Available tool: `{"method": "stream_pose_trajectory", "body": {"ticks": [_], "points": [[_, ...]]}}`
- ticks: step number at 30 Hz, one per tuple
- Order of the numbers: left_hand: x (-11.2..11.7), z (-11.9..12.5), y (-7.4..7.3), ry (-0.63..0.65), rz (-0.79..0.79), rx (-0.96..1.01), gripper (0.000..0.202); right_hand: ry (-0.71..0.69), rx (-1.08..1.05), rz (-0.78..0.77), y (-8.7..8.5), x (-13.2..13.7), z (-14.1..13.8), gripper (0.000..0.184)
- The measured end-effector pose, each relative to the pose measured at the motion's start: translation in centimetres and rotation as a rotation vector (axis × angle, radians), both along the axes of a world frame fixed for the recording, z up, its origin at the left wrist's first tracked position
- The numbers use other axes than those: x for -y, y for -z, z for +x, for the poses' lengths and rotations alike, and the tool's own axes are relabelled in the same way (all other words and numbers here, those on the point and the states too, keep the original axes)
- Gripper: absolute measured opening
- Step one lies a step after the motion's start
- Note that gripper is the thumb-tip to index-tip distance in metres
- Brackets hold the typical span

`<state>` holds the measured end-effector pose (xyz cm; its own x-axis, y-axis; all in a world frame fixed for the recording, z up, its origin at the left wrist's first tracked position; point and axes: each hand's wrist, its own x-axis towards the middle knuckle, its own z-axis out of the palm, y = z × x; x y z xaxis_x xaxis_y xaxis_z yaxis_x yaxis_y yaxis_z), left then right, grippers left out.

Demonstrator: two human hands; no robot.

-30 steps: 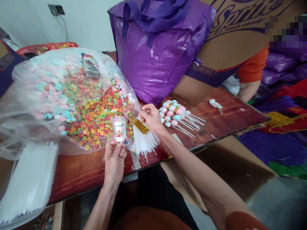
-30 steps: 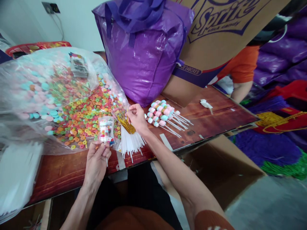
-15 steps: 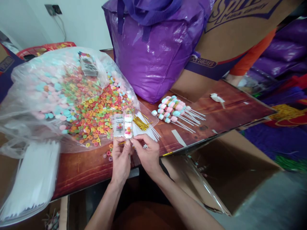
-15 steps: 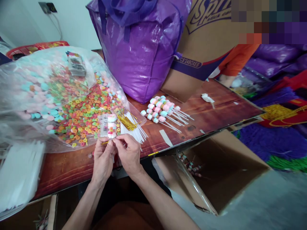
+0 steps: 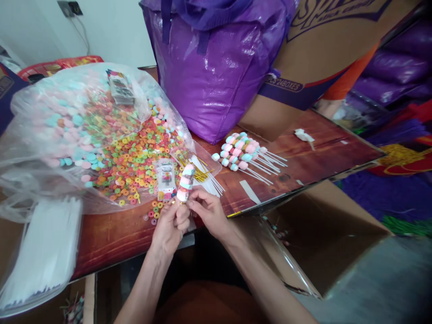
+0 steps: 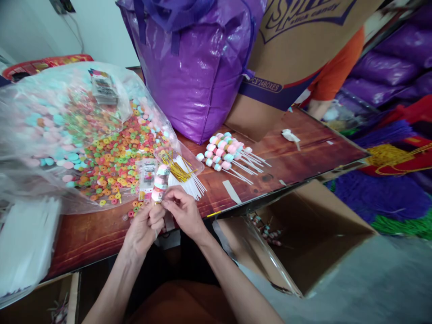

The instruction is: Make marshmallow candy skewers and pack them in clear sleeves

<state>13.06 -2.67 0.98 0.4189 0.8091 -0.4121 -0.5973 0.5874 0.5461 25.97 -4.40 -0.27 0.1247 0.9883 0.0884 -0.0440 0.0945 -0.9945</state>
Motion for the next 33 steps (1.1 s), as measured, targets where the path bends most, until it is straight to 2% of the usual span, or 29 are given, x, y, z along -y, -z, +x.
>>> {"method": "stream_pose_trajectory", "body": {"ticks": [3, 5, 7, 12, 15, 17, 19, 21, 23, 25, 27, 29, 33], "points": [[0.1, -0.5, -0.7, 0.168, -0.067, 0.055, 0.045, -0.131, 0.024, 0.054, -0.4, 0.0, 1.0, 0.017], [0.4, -0.4, -0.8, 0.198, -0.041, 0.017, 0.044, -0.190, 0.101, 0.050, -0.6, 0.0, 1.3, 0.017], [0.7, -0.1, -0.7, 0.150, 0.030, -0.078, 0.041, -0.192, 0.208, 0.073, -0.5, 0.0, 1.3, 0.011], [1.8, 0.7, 0.2, -0.122, 0.321, -0.422, 0.028, -0.063, 0.504, 0.184, 0.1, 0.6, 0.0, 0.008], [2.1, 0.5, 0.6, -0.137, 0.434, -0.546, 0.028, -0.003, 0.564, 0.133, -0.1, 1.0, -0.3, 0.007], [2.0, 0.2, 0.8, -0.104, 0.448, -0.557, 0.028, -0.019, 0.516, 0.072, -0.3, 1.1, 0.0, 0.007], [1.8, 0.1, 0.9, -0.067, 0.387, -0.500, 0.029, -0.050, 0.423, -0.009, -0.4, 1.2, 0.3, 0.008], [1.4, 0.1, 0.9, -0.049, 0.254, -0.380, 0.030, -0.057, 0.349, -0.077, -0.4, 1.3, 0.5, 0.015], [1.0, 0.2, 0.8, -0.042, 0.104, -0.256, 0.033, -0.018, 0.354, -0.072, -0.2, 1.6, 0.6, 0.021], [0.6, 0.2, 0.4, -0.042, -0.013, -0.177, 0.037, 0.058, 0.433, 0.052, 0.0, 1.9, 0.5, 0.020], [0.3, 0.3, 0.1, -0.044, -0.087, -0.140, 0.040, 0.130, 0.550, 0.256, 0.3, 2.1, 0.6, 0.016], [0.1, 0.3, -0.1, -0.036, -0.140, -0.108, 0.041, 0.165, 0.684, 0.446, 0.6, 2.1, 0.8, 0.022], [0.2, 0.7, -0.3, -0.013, -0.209, -0.042, 0.039, 0.203, 0.891, 0.672, 0.7, 1.8, 1.5, 0.021]]}}
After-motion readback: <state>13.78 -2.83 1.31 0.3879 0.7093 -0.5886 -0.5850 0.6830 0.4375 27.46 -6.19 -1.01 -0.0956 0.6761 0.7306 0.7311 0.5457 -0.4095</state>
